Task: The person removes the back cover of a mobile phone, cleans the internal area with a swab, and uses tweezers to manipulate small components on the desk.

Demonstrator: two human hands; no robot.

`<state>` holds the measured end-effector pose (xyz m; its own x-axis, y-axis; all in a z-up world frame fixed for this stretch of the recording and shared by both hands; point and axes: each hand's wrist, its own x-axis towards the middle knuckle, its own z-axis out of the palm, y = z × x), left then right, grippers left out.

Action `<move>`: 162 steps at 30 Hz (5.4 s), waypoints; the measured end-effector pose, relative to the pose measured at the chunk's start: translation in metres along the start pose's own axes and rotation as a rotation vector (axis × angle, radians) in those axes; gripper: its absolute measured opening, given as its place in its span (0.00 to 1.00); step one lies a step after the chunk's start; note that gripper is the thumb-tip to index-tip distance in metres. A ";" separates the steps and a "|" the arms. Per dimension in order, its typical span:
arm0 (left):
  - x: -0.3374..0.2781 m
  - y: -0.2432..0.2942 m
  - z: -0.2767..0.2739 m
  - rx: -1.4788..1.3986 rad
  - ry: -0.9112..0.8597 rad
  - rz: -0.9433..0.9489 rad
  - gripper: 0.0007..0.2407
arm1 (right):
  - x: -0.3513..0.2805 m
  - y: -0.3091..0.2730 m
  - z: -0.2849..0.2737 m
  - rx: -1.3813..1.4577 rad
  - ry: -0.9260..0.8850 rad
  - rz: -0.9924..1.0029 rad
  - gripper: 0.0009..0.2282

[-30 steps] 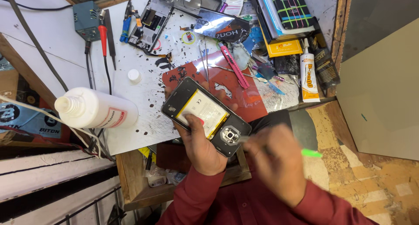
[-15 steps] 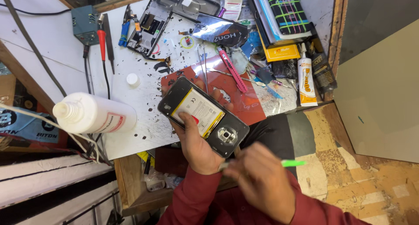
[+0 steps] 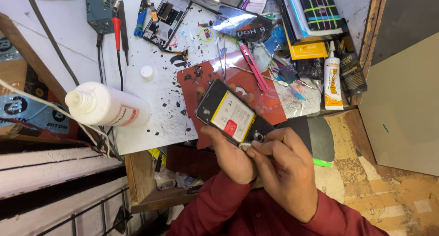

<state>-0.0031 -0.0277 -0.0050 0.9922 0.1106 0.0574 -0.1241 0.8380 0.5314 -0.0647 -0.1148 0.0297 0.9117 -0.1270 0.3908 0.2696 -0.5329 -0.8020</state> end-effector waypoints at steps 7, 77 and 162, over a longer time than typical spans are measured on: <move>-0.003 0.001 0.004 0.034 0.025 0.005 0.34 | 0.002 -0.007 -0.007 -0.057 -0.081 0.033 0.07; -0.041 0.012 -0.054 -0.041 -0.377 -0.787 0.36 | 0.035 0.024 -0.047 -0.202 -0.048 -0.215 0.08; 0.024 0.036 -0.109 -0.334 -0.237 -0.890 0.32 | 0.053 0.091 0.032 0.696 -0.268 0.139 0.09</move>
<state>0.0148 0.0631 -0.0770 0.6969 -0.7146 -0.0607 0.7101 0.6756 0.1985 0.0179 -0.1427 -0.0369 0.9717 0.1005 0.2136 0.1994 0.1355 -0.9705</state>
